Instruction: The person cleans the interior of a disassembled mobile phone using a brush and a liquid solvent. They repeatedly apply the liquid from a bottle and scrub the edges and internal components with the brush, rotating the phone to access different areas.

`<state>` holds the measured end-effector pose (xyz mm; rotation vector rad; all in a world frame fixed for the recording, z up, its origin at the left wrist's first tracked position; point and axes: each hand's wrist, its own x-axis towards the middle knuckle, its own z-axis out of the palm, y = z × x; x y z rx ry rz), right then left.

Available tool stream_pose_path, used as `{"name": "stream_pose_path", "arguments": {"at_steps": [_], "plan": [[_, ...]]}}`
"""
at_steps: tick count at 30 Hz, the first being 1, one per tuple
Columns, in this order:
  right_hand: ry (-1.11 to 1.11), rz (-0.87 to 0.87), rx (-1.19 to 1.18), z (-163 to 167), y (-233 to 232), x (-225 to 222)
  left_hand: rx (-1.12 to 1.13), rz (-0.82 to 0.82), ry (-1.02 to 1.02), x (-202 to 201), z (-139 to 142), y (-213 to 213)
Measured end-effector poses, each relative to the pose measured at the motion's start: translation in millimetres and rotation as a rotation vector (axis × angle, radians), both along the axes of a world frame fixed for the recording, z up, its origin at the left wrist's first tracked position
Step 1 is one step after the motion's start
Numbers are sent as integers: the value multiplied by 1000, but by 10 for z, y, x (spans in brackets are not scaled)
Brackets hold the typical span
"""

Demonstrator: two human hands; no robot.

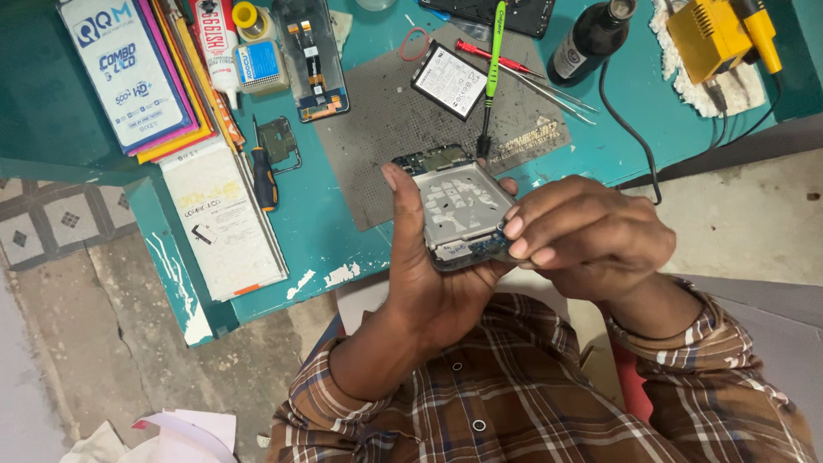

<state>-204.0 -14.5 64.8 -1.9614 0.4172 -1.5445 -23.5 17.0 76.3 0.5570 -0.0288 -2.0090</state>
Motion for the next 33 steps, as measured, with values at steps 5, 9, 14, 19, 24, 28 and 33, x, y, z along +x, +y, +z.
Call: {"name": "stream_pose_path", "arguments": {"at_steps": [5,9,14,19,24,28,33], "plan": [[-171,-32,137,-29,42,12,46,6,-5,3,22,-12],[-4,-101,10,119,54,-12,16,12,8,21,34,-15],[119,-116,38,299,112,-16,10,4,-17,21,44,-3],[181,-114,46,357,125,-32,-5,-7,-3,17,55,-6],[187,-48,-22,400,84,-49,0,-19,-29,17,61,17],[302,-46,19,485,174,-106,0,-10,-11,7,45,33],[394,-100,39,496,244,-112,-22,4,-15,4,0,30]]}}
